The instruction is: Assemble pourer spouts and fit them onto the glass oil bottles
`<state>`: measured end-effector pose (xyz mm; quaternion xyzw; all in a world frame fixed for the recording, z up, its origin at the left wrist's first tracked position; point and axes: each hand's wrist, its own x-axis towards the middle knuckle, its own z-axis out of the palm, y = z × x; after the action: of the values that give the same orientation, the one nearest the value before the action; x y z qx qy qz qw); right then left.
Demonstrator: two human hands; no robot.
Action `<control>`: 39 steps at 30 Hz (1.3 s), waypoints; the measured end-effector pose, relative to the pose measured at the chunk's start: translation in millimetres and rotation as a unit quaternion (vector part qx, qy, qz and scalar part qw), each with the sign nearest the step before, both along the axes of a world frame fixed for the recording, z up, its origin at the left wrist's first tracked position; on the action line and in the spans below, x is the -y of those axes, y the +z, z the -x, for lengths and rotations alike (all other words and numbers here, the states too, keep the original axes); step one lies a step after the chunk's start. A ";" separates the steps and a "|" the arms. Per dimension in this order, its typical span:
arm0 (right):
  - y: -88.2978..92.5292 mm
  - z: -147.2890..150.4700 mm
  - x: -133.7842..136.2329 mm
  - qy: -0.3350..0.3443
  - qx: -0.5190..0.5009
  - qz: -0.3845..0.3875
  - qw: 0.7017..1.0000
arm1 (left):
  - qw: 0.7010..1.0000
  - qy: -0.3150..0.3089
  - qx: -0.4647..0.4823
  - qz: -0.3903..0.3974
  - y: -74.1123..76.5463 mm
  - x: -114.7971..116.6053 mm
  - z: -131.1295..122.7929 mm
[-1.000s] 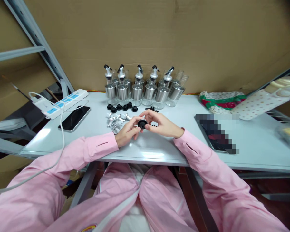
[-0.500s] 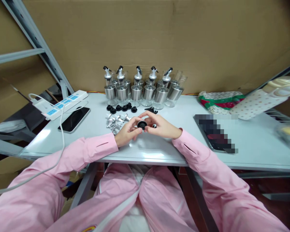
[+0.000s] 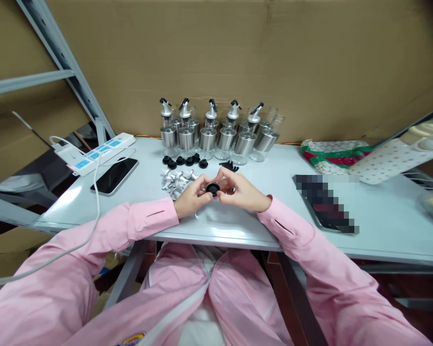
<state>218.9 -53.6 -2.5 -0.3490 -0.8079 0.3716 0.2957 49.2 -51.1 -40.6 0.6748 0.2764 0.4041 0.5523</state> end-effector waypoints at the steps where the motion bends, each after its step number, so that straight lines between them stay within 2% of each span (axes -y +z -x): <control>1: 0.1 0.6 0.4 0.000 -0.004 0.007 1.000 | 1.000 -0.002 0.003 0.004 0.0 -0.3 -0.1; 4: 0.3 1.7 0.9 0.009 -0.015 0.024 1.000 | 1.000 0.000 -0.005 0.016 0.3 -0.3 -0.1; 8: 0.6 1.8 1.7 -0.005 -0.010 -0.003 1.000 | 0.999 0.012 -0.023 0.018 1.0 1.0 0.4; 23: -0.1 4.8 6.7 -0.035 0.001 -0.022 0.999 | 0.997 0.005 -0.067 -0.028 -0.6 1.1 2.8; 32: -8.6 -1.9 -8.4 -0.038 -0.023 -0.088 0.995 | 0.997 0.077 0.004 -0.024 -2.0 0.4 -0.1; 39: -9.2 -1.9 -13.7 -0.035 -0.014 -0.196 0.980 | 0.997 0.071 0.027 -0.020 -8.6 -4.3 -0.2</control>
<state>220.8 -39.8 -11.7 -0.3073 -0.8483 0.1998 0.3822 49.4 -46.8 -49.3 0.6534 0.3003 0.4659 0.5156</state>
